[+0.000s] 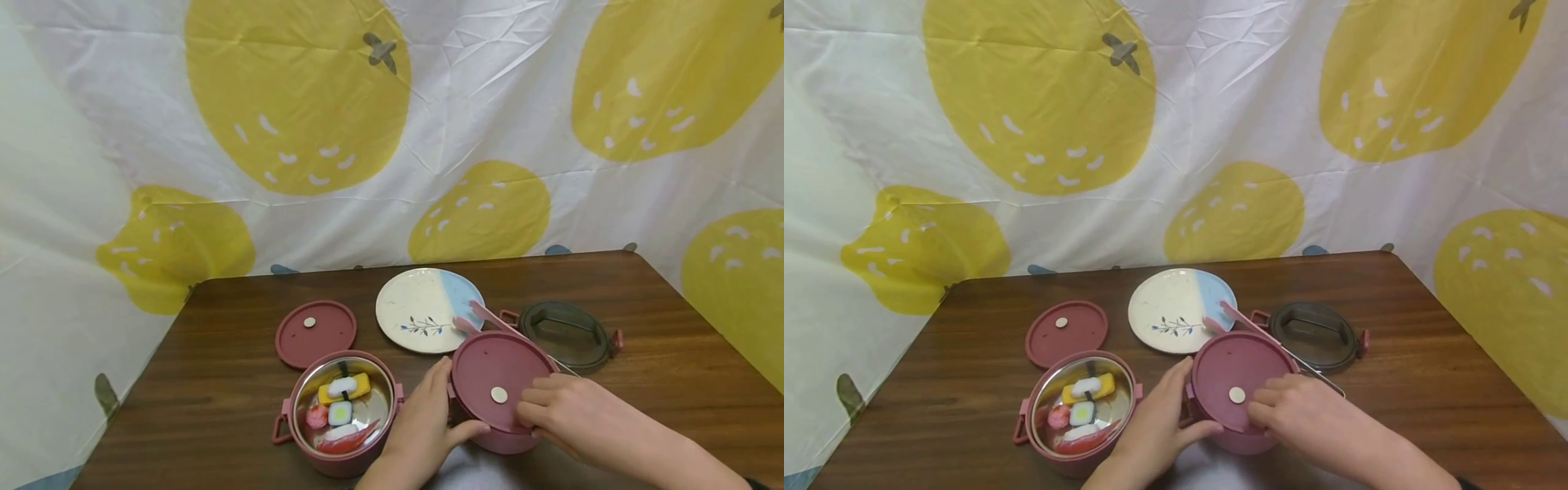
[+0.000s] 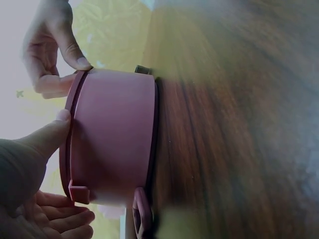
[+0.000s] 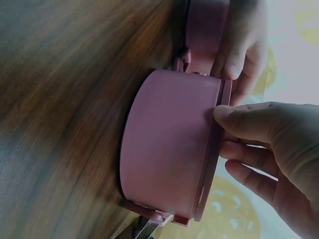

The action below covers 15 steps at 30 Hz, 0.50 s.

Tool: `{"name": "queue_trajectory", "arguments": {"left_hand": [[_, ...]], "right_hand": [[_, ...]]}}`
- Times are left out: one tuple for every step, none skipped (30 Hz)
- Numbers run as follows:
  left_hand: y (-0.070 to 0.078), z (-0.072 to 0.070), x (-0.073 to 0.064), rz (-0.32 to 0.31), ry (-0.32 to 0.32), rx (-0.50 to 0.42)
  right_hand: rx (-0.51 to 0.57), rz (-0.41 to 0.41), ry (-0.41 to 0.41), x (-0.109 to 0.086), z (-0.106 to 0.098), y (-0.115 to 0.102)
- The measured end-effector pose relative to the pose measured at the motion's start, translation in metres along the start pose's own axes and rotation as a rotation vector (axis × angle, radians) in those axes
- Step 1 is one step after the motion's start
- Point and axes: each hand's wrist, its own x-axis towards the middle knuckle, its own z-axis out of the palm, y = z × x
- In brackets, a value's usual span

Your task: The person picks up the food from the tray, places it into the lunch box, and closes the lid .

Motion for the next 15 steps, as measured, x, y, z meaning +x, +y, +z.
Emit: {"name": "queue_trajectory", "arguments": {"left_hand": [[0.000, 0.000, 0.000, -0.009, -0.006, 0.001], [0.000, 0.000, 0.000, -0.016, -0.012, 0.004], [-0.001, 0.000, -0.001, -0.020, -0.015, 0.006], [-0.001, 0.000, 0.000, -0.024, -0.019, 0.006], [-0.001, 0.000, 0.000, -0.024, -0.018, 0.006], [-0.001, 0.001, 0.000, -0.021, -0.015, 0.006], [-0.001, 0.001, 0.000, -0.016, -0.011, 0.007], [-0.001, 0.001, 0.000, -0.013, -0.007, 0.008], [-0.001, 0.000, 0.000, -0.011, -0.002, 0.011], [-0.001, -0.001, 0.001, -0.012, 0.002, 0.015], [0.000, -0.002, 0.001, -0.015, 0.009, 0.022], [0.001, -0.003, 0.003, -0.019, 0.015, 0.025], [0.003, -0.004, 0.004, -0.022, 0.020, 0.032], [0.005, -0.005, 0.007, -0.018, 0.027, 0.039], [0.007, -0.005, 0.010, -0.013, 0.034, 0.054]], "right_hand": [[0.000, -0.002, 0.000, -0.001, 0.000, 0.000], [-0.005, -0.003, 0.005, -0.001, 0.001, 0.000], [-0.009, -0.004, 0.008, -0.001, 0.001, 0.000], [-0.011, -0.004, 0.012, -0.001, 0.001, 0.001], [-0.011, -0.005, 0.015, -0.002, 0.001, 0.001], [-0.008, -0.005, 0.016, -0.002, 0.001, 0.002], [0.001, -0.008, 0.019, -0.002, 0.001, 0.002], [0.014, -0.011, 0.024, -0.002, 0.000, 0.003], [0.030, -0.009, 0.031, -0.001, -0.001, 0.005], [0.049, 0.001, 0.045, -0.001, -0.002, 0.006], [0.055, 0.026, 0.061, -0.001, -0.004, 0.009], [0.062, 0.060, 0.085, -0.001, -0.005, 0.012], [0.069, 0.105, 0.114, 0.000, -0.007, 0.016], [0.074, 0.168, 0.135, 0.001, -0.008, 0.020], [0.080, 0.243, 0.156, 0.002, -0.008, 0.023]]}}
